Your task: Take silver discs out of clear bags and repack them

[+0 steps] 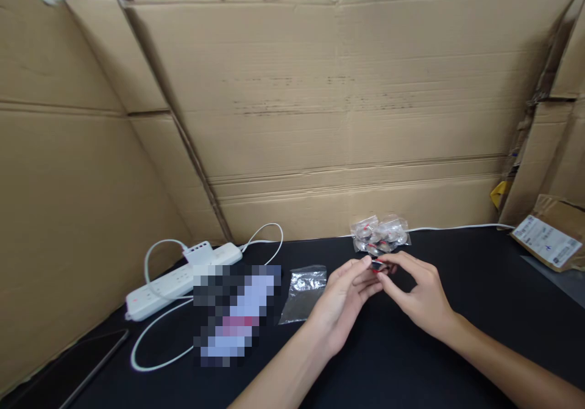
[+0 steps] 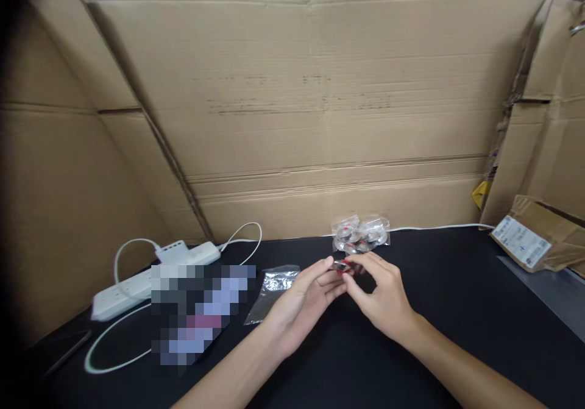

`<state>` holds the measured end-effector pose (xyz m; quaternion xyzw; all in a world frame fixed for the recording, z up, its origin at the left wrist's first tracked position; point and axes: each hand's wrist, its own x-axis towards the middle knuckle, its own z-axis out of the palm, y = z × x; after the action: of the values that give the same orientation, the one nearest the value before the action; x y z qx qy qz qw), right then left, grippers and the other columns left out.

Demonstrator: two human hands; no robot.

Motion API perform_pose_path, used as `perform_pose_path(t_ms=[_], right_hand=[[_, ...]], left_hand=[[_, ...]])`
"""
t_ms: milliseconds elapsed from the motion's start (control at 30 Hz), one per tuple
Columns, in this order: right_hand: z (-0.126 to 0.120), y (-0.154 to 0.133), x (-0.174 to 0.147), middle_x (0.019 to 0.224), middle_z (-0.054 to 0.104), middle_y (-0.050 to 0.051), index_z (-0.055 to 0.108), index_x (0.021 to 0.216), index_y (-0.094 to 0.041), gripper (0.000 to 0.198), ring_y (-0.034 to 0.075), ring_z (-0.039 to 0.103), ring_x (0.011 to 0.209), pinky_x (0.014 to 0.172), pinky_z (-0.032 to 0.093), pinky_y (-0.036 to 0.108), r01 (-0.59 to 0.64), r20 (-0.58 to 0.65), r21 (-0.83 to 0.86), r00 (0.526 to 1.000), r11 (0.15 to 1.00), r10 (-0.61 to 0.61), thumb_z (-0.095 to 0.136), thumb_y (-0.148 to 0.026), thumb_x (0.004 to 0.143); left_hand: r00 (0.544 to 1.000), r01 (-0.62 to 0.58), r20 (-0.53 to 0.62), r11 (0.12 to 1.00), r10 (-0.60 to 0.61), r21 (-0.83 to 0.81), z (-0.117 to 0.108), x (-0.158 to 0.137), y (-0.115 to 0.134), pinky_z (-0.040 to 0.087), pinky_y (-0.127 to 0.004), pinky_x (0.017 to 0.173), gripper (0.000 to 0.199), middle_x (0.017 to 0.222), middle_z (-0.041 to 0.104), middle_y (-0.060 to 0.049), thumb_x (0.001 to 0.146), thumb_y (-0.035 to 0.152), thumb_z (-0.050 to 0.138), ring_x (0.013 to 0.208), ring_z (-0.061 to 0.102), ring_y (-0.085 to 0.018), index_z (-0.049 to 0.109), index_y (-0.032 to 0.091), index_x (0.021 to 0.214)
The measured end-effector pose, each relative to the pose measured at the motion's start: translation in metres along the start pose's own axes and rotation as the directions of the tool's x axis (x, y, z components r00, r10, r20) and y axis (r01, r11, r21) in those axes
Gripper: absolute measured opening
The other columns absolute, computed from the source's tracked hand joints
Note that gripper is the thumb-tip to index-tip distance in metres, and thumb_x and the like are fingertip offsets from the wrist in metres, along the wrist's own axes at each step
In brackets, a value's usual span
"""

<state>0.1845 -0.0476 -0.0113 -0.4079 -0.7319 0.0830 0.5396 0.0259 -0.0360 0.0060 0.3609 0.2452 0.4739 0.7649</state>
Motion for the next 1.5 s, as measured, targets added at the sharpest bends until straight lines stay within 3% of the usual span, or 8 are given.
perform_pose_path(t_ms=[200,433,633,1033,1300,1433,1500], right_hand=[[-0.001,-0.001,0.001,0.093,0.068,0.005,0.065,0.104,-0.022,0.021,0.02,0.063,0.082,0.076,0.053,0.036,0.038,0.002,-0.016,0.999,0.999,-0.038,0.059,-0.018,0.084],[-0.001,-0.002,0.003,0.093,0.063,0.006,0.06,0.096,-0.021,0.017,0.019,0.061,0.084,0.075,0.052,0.032,0.042,0.011,-0.022,0.999,0.999,-0.042,0.058,-0.016,0.08],[0.001,0.001,0.003,0.09,0.059,0.005,0.058,0.091,-0.02,0.015,0.018,0.058,0.083,0.075,0.049,0.032,0.064,0.01,-0.013,0.998,0.998,-0.064,0.054,-0.01,0.08],[-0.001,0.001,0.002,0.089,0.052,0.003,0.052,0.089,-0.02,0.015,0.016,0.053,0.081,0.074,0.045,0.03,0.027,0.061,0.068,0.998,0.997,-0.031,0.054,-0.008,0.08],[-0.001,0.01,0.004,0.085,0.054,0.001,0.054,0.087,-0.02,0.01,0.015,0.052,0.076,0.071,0.044,0.028,0.02,0.111,0.123,0.993,0.992,-0.034,0.056,-0.011,0.083],[0.0,0.013,0.003,0.082,0.054,0.001,0.056,0.086,-0.02,0.007,0.014,0.051,0.071,0.067,0.044,0.027,-0.018,0.125,0.149,0.992,0.989,-0.001,0.056,-0.013,0.084],[0.001,0.014,0.004,0.081,0.055,0.001,0.057,0.085,-0.02,0.004,0.014,0.051,0.07,0.066,0.044,0.027,-0.064,0.119,0.167,0.992,0.984,0.044,0.057,-0.016,0.084]], left_hand=[[0.999,0.025,-0.022,1.0,-0.025,0.017,0.002,0.0,0.002,0.046,-0.036,0.098,0.027,0.098,0.073,-0.013,0.083,0.036,0.068,0.099,0.067,-0.022,0.07,0.012,0.095],[0.998,0.04,-0.055,0.999,-0.04,-0.001,0.001,0.001,-0.004,0.045,-0.038,0.099,0.022,0.088,0.072,-0.01,0.079,0.032,0.073,0.097,0.066,-0.022,0.069,0.012,0.087],[0.998,0.037,-0.048,0.999,-0.037,0.001,-0.002,0.002,-0.002,0.047,-0.037,0.097,0.02,0.094,0.073,-0.012,0.081,0.03,0.072,0.093,0.067,-0.021,0.069,0.011,0.089],[0.988,0.112,-0.102,0.993,-0.115,-0.038,0.001,0.002,0.001,0.054,-0.031,0.085,0.016,0.092,0.072,-0.012,0.084,0.025,0.068,0.081,0.069,-0.018,0.067,0.011,0.091],[0.967,0.211,-0.136,0.976,-0.217,-0.054,-0.003,0.004,0.003,0.054,-0.031,0.084,0.024,0.089,0.071,-0.015,0.084,0.036,0.066,0.079,0.069,-0.019,0.063,0.012,0.085],[0.966,0.208,-0.152,0.978,-0.207,-0.009,-0.001,0.003,0.002,0.054,-0.029,0.081,0.027,0.086,0.071,-0.014,0.086,0.038,0.063,0.079,0.069,-0.019,0.064,0.011,0.087],[0.977,0.178,-0.139,0.979,-0.164,0.096,-0.001,0.003,0.002,0.054,-0.031,0.081,0.03,0.088,0.071,-0.015,0.087,0.04,0.061,0.082,0.069,-0.02,0.064,0.011,0.09]])
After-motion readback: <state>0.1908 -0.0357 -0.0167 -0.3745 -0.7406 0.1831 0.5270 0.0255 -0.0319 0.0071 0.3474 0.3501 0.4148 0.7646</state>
